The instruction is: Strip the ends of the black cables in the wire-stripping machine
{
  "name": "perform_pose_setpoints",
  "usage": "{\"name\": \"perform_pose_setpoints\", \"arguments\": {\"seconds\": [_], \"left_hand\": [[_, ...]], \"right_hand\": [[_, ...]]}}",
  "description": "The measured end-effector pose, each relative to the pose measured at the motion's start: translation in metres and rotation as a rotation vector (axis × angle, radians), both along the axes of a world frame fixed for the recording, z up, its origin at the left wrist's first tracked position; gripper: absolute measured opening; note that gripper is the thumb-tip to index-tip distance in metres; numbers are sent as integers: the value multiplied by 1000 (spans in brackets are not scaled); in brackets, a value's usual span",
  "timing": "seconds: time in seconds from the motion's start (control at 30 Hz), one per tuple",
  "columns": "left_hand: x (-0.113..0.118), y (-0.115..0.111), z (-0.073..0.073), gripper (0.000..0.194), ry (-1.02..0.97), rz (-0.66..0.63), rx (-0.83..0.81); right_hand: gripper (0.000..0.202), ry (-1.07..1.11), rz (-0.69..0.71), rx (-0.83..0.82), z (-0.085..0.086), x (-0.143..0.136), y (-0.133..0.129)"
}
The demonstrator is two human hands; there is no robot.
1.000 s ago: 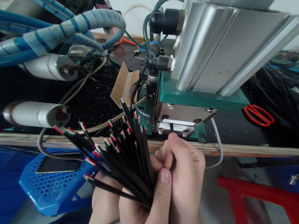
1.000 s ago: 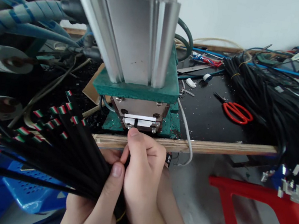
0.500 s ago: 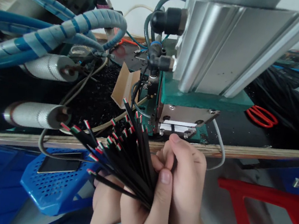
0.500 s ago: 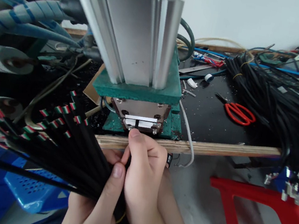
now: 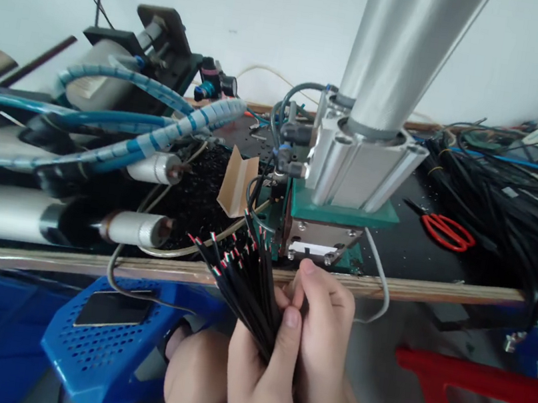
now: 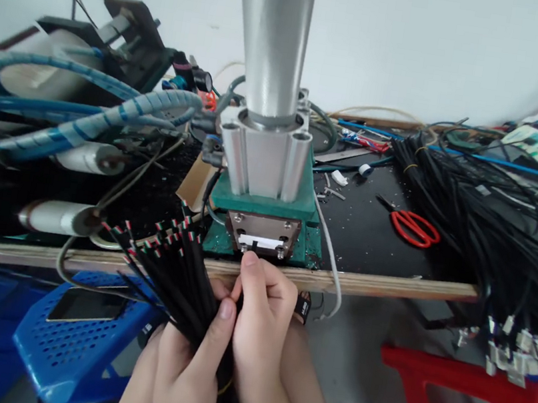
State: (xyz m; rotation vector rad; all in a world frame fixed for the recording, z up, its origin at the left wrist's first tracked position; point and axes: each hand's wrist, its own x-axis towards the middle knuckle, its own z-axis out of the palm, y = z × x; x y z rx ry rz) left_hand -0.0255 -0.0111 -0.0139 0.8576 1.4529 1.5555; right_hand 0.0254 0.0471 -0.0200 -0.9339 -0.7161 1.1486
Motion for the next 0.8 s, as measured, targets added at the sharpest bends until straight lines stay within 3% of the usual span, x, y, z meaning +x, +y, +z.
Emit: {"name": "perform_pose_setpoints", "arguments": {"seconds": [0.1,0.27,0.37,0.5,0.8], "left_hand": [[-4,2,-4,34,-99,24,5],[-18,1,-8,42,-55,-77,1],[-19,-4,-8,44,-50,-23,20],[-22,-14,-8,47,-24,66,35],[-37,-33,-11,48,14,77,80]], "right_hand": [[59,-23,-6,53,-3,-2,1],[60,-90,-5,147,-12,-4,-2],[57,-243,5,314,-15,0,-5],[51,-362,35,519,-8,6,-8],[46,-432,91,645,3,2,-18]]}}
